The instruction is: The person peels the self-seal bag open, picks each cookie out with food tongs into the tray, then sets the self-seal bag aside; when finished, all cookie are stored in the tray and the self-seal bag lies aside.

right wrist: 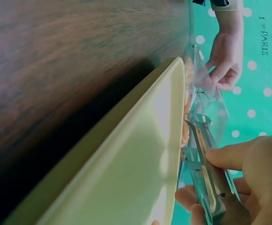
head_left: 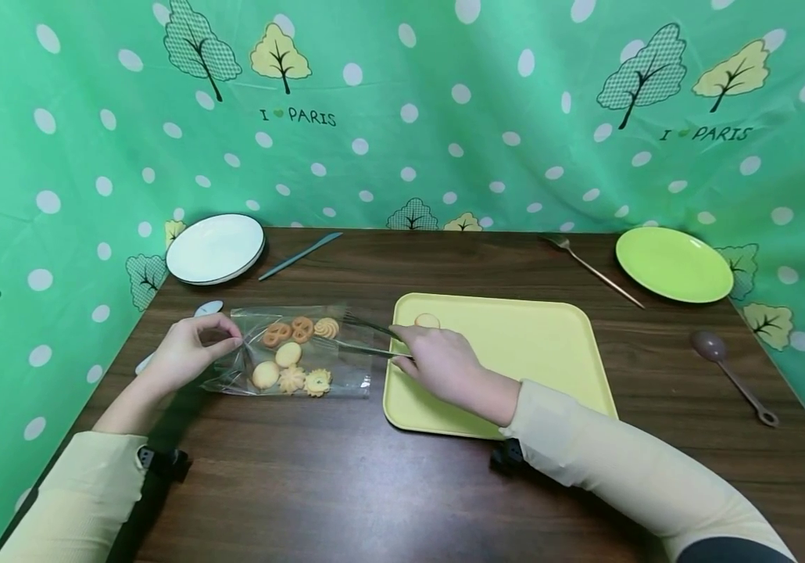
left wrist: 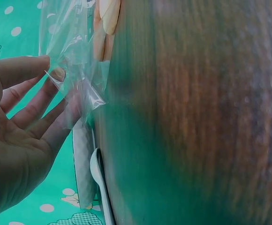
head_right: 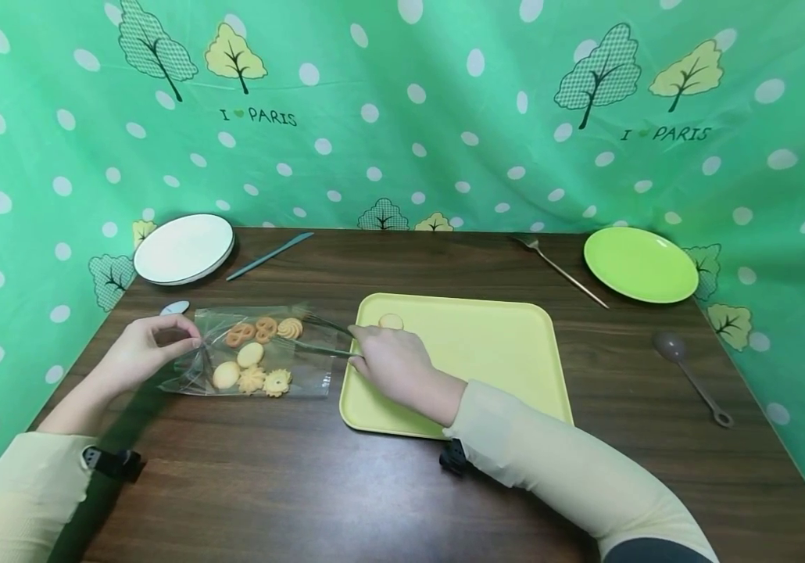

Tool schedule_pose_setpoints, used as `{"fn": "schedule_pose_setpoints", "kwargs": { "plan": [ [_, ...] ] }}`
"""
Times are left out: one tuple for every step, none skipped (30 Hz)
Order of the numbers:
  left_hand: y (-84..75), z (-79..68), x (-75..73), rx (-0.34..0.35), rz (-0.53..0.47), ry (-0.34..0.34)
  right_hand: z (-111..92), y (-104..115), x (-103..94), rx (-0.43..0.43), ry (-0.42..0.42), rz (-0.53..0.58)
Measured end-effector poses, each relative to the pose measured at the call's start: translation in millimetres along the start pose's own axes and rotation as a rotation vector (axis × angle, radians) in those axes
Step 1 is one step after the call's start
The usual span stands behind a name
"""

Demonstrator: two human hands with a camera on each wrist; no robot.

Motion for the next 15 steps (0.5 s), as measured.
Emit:
{"fn": "schedule_pose_setpoints", "kwargs": {
  "plan": [
    [-0.1,0.0,0.0,-0.002,-0.002,0.002,1.2,0.2,0.7,0.004,0.001,-0.002],
    [-0.1,0.1,0.0,-0.005,-0.004,0.004,2.4,0.5,1.2,0.006,-0.001,-0.005],
    [-0.3,0.2,0.0,-0.009,-0.005,0.004,3.4,0.7,1.5,0.007,-0.003,-0.007],
    [-0.5,0.2,-0.2,-0.012,-0.007,0.005,4.1,0.8,1.7,0.007,-0.007,-0.011],
    [-0.8,0.2,-0.5,-0.015,-0.009,0.006,4.6,0.8,1.9,0.006,-0.01,-0.017],
    [-1.0,0.4,-0.5,-0.017,-0.009,0.007,4.8,0.9,1.7,0.006,-0.014,-0.019],
    [-1.2,0.5,-0.6,-0.019,-0.011,0.007,4.7,1.0,1.5,0.004,-0.017,-0.021],
    [-1.2,0.8,-0.5,-0.021,-0.012,0.007,4.5,1.1,1.1,0.003,-0.02,-0.022],
    [-1.5,0.7,-0.9,-0.02,-0.01,0.006,3.9,1.0,0.9,0.0,-0.022,-0.02],
    [-1.5,0.7,-0.9,-0.021,-0.011,0.006,3.1,1.0,0.5,-0.003,-0.025,-0.018],
    [-1.5,0.8,-1.0,-0.022,-0.01,0.006,1.9,0.8,0.2,-0.007,-0.028,-0.016],
    [-1.4,0.9,-0.9,-0.023,-0.01,0.006,0.5,0.6,-0.2,-0.011,-0.03,-0.013],
    [-1.3,0.8,-1.0,-0.026,-0.012,0.007,-1.4,0.4,-1.0,-0.015,-0.034,-0.011],
    [-1.1,0.8,-1.0,-0.028,-0.013,0.007,-3.5,-0.1,-1.6,-0.018,-0.038,-0.011],
    [-1.1,0.7,-1.1,-0.029,-0.014,0.007,-5.8,-0.5,-2.7,-0.021,-0.043,-0.011]
  ]
}}
Point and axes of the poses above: each hand's wrist, its own z-axis towards the middle knuckle, its own x-axis out of the palm, y = z × x, the point moved 5 cm from there along z, towards the middle knuckle, and after that the axes turned 9 degrees about -x, right-handed, at the moved point
